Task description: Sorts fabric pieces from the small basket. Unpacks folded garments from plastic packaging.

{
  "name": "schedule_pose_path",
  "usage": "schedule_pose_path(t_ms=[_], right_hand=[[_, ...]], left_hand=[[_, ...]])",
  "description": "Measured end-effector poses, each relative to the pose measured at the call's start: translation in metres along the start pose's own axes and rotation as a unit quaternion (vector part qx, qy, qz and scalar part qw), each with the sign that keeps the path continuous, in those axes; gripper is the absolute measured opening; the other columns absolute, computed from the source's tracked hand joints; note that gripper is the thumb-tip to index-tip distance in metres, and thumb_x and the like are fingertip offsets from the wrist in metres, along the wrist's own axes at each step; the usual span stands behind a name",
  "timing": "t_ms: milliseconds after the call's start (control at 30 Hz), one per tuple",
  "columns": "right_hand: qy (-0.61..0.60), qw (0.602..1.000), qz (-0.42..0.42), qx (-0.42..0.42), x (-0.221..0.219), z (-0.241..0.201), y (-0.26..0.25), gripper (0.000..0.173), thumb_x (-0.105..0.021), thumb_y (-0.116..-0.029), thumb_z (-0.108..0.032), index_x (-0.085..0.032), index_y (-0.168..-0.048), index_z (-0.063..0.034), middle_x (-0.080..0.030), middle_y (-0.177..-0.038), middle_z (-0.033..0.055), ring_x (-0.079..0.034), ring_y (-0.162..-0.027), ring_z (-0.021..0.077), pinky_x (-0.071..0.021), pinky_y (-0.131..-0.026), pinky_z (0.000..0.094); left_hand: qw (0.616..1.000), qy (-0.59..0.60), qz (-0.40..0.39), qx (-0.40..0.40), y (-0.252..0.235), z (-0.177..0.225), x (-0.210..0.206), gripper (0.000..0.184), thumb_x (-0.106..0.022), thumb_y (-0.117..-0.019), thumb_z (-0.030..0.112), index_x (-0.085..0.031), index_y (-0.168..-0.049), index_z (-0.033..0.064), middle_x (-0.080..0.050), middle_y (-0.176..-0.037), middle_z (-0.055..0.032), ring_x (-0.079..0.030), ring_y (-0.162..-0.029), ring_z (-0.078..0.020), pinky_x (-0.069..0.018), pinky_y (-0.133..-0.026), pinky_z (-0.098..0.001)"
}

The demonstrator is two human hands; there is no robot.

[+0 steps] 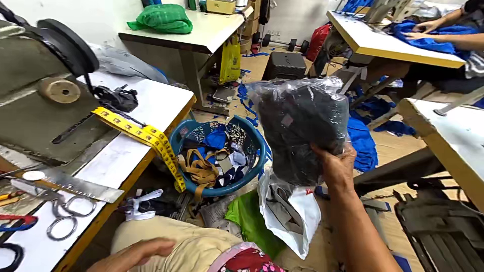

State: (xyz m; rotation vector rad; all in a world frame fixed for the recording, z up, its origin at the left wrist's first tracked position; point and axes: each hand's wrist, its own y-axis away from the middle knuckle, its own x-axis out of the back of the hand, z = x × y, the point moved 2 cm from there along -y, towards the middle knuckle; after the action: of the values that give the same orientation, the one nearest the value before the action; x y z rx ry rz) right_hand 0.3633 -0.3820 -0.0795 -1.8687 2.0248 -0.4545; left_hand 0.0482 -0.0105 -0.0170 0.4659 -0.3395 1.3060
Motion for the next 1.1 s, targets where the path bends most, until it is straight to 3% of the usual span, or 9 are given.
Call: schedule_pose_path(t_ms=[167,300,367,467,600,700,900,1000,1100], right_hand=[[-0.002,0.987,0.068,-0.149,0.019,0.038,0.033,0.068,-0.074,-0.0818,0.009,-0.048,-0.143,-0.0012,-0.068,-0.122,0.0105,-0.069,-0.107,0.0166,-0.0613,-0.093,0.0392],[0.152,0.976,0.025,-0.151,0.031,0.107,0.067,0.055,-0.078,-0.0801,0.002,-0.058,-0.131,0.0097,-0.07,-0.12,0.0189,-0.068,-0.113,0.0222,-0.0565,-0.102,0.0409],[0.292,0.949,-0.02,-0.12,0.047,0.126,0.075,0.042,-0.072,-0.0837,0.0,-0.063,-0.123,0.0104,-0.07,-0.116,0.025,-0.068,-0.113,0.0342,-0.0526,-0.101,0.0536],[0.423,0.9,-0.017,-0.104,0.072,0.139,0.09,0.039,-0.064,-0.0813,0.005,-0.064,-0.12,0.0107,-0.068,-0.115,0.0314,-0.066,-0.11,0.0486,-0.046,-0.096,0.0697],[0.444,0.858,-0.075,-0.247,0.079,0.136,0.131,0.066,-0.07,-0.0876,-0.004,-0.045,-0.146,0.011,-0.062,-0.132,0.033,-0.061,-0.124,0.0473,-0.0463,-0.107,0.0621],[0.436,0.836,-0.126,-0.309,0.082,0.133,0.165,0.068,-0.073,-0.0895,-0.01,-0.042,-0.147,0.0097,-0.065,-0.127,0.0311,-0.064,-0.12,0.0449,-0.0483,-0.106,0.0593],[0.448,0.731,-0.269,-0.438,0.105,0.119,0.215,0.067,-0.074,-0.0889,-0.015,-0.044,-0.146,0.0035,-0.067,-0.122,0.029,-0.065,-0.118,0.044,-0.0493,-0.103,0.0589],[0.472,0.704,-0.22,-0.482,0.114,0.12,0.211,0.07,-0.074,-0.0891,-0.015,-0.042,-0.148,0.0024,-0.066,-0.126,0.0298,-0.064,-0.12,0.0447,-0.0494,-0.103,0.059],[0.487,0.72,-0.149,-0.471,0.112,0.128,0.176,0.074,-0.074,-0.0888,-0.014,-0.038,-0.151,0.0024,-0.064,-0.129,0.0305,-0.063,-0.121,0.0454,-0.0494,-0.103,0.0593]], left_hand=[[0.993,0.091,-0.036,0.071,-0.095,-0.053,-0.043,0.051,-0.071,-0.0915,0.02,-0.058,-0.139,0.0066,-0.068,-0.127,-0.0094,-0.069,-0.112,-0.0224,-0.0588,-0.093,-0.0415],[0.984,0.121,-0.024,0.129,-0.108,-0.096,-0.062,0.051,-0.071,-0.0904,0.018,-0.057,-0.139,0.0069,-0.068,-0.126,-0.0104,-0.07,-0.109,-0.0224,-0.0594,-0.092,-0.0396],[0.98,0.129,-0.001,0.15,-0.092,-0.115,-0.063,0.051,-0.07,-0.0912,0.015,-0.056,-0.139,0.0026,-0.068,-0.126,-0.0141,-0.07,-0.109,-0.0243,-0.0587,-0.094,-0.0406],[0.962,0.195,0.089,0.166,-0.066,-0.134,-0.066,0.047,-0.065,-0.0923,0.005,-0.053,-0.136,-0.0059,-0.067,-0.124,-0.0169,-0.07,-0.11,-0.0255,-0.0574,-0.097,-0.0408],[0.94,0.253,0.163,0.16,-0.066,-0.14,-0.072,0.045,-0.062,-0.092,-0.003,-0.05,-0.136,-0.0058,-0.07,-0.117,-0.0133,-0.072,-0.103,-0.0248,-0.0608,-0.093,-0.0409],[0.945,0.221,0.166,0.174,-0.071,-0.136,-0.075,0.046,-0.065,-0.0906,0.002,-0.052,-0.134,-0.0056,-0.068,-0.118,-0.0139,-0.072,-0.102,-0.0232,-0.061,-0.091,-0.0386],[0.932,0.254,0.208,0.153,-0.061,-0.136,-0.074,0.04,-0.059,-0.0912,-0.006,-0.052,-0.131,-0.0063,-0.071,-0.114,-0.0123,-0.074,-0.099,-0.0234,-0.0623,-0.09,-0.0398],[0.929,0.242,0.238,0.146,-0.059,-0.136,-0.082,0.037,-0.06,-0.0909,-0.007,-0.054,-0.128,-0.0076,-0.071,-0.112,-0.0122,-0.074,-0.097,-0.0224,-0.0631,-0.088,-0.0392],[0.932,0.208,0.253,0.154,-0.058,-0.131,-0.087,0.036,-0.063,-0.0899,-0.006,-0.056,-0.125,-0.0089,-0.069,-0.112,-0.0133,-0.073,-0.097,-0.0198,-0.0627,-0.087,-0.0363]])
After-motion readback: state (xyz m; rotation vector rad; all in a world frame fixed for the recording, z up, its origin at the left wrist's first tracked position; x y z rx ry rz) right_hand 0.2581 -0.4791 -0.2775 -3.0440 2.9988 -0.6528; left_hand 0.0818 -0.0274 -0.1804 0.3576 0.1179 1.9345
